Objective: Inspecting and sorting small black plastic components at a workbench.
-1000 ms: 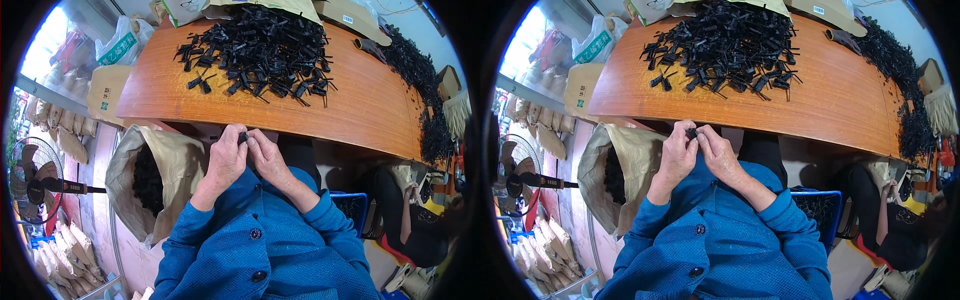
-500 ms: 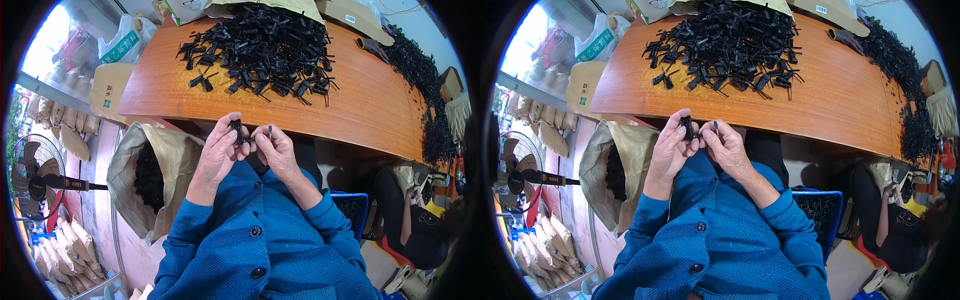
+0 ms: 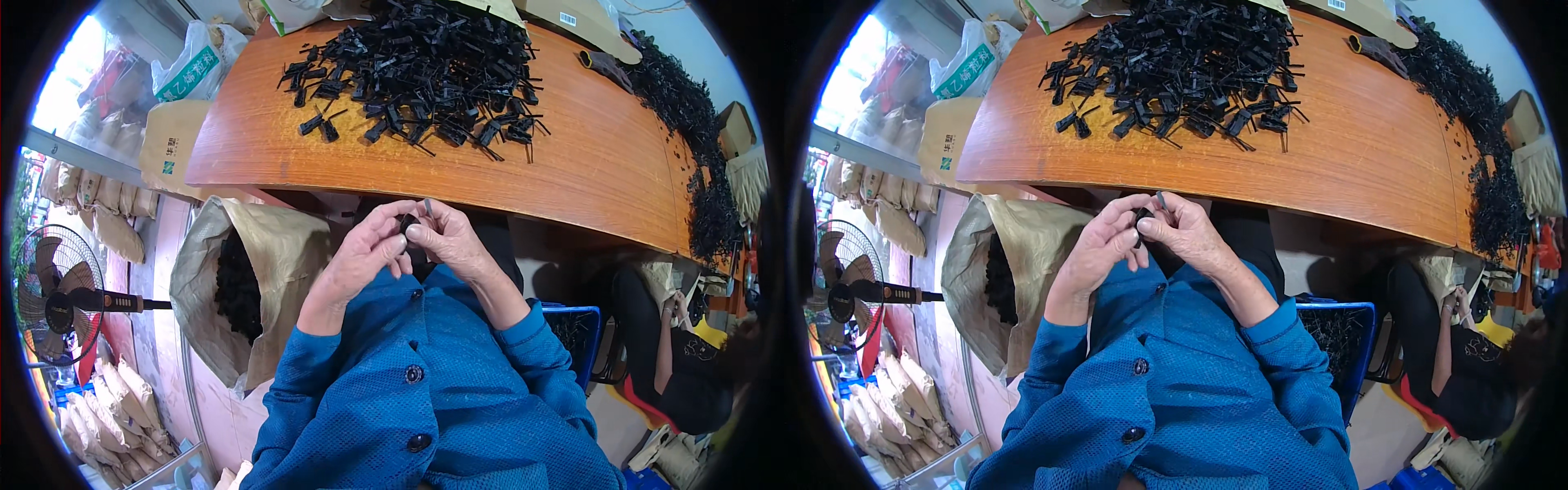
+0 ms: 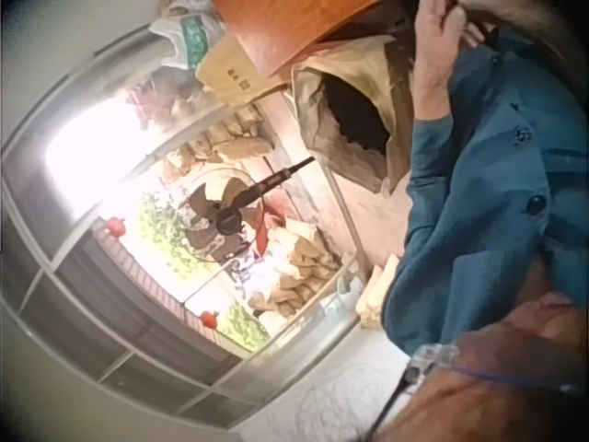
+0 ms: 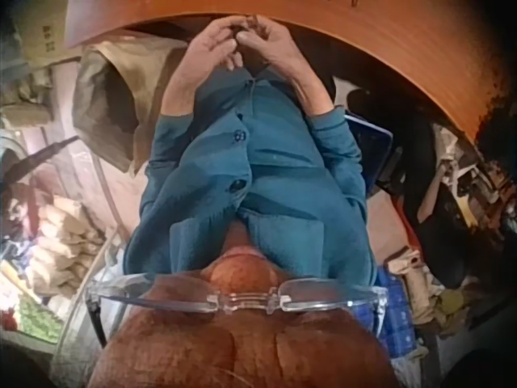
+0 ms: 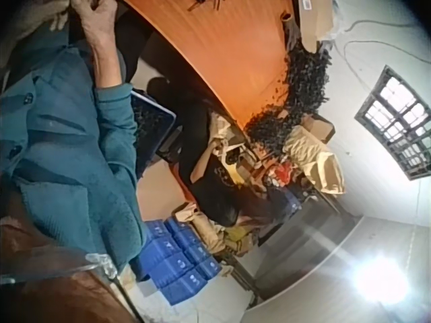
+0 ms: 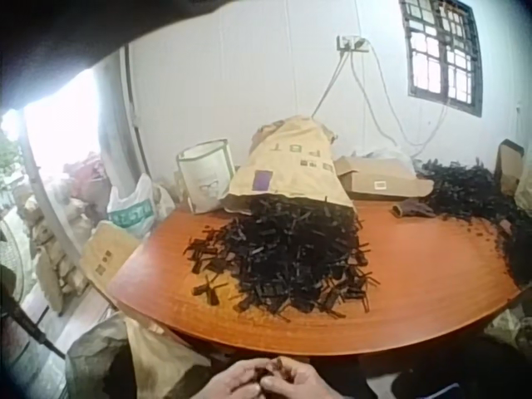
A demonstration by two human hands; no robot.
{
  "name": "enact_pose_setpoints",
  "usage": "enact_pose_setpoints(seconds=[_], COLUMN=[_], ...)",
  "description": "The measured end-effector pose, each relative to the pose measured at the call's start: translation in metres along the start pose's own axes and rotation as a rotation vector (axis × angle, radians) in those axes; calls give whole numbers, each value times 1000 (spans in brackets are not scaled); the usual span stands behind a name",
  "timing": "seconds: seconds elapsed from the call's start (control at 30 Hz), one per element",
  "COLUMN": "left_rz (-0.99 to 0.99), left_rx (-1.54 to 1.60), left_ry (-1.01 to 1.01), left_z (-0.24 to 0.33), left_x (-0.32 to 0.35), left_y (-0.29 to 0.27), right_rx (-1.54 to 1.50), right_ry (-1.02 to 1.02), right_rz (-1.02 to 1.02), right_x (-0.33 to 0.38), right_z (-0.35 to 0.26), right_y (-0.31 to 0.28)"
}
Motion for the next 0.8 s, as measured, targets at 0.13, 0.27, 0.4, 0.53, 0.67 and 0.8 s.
enact_pose_setpoints(seconds=[0.13,0.27,0.4,0.53,0.67,0.8], left_rz=[82,290,377,385,389,403], left_rx=[-467,-659,-552,-616,-597,-642], left_ry=[289,484,479,506,532,621], left_z=[7,16,21,22,22,25], left_x=[3,6,5,6,7,9], left_y=[4,0,-8,-4,-2,2], right_rx=[115,-43,-10,-5,-3,1], right_ry=[-132,-83,-12,24,31,2], right_rz=[60,109,70,93,97,96], right_x=[-1,9,16,16,16,15], right_z=[2,-2,1,3,6,5], right_y=[0,11,25,27,27,26])
Point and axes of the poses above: each hand's wrist, its own x-axis away from the middle knuckle, its own y-axis out of the palm, z = x × y, the point moved 6 cm from there along -x, towards the middle knuckle, and after that the axes turned 12 degrees about z, right-handed, at the moved point
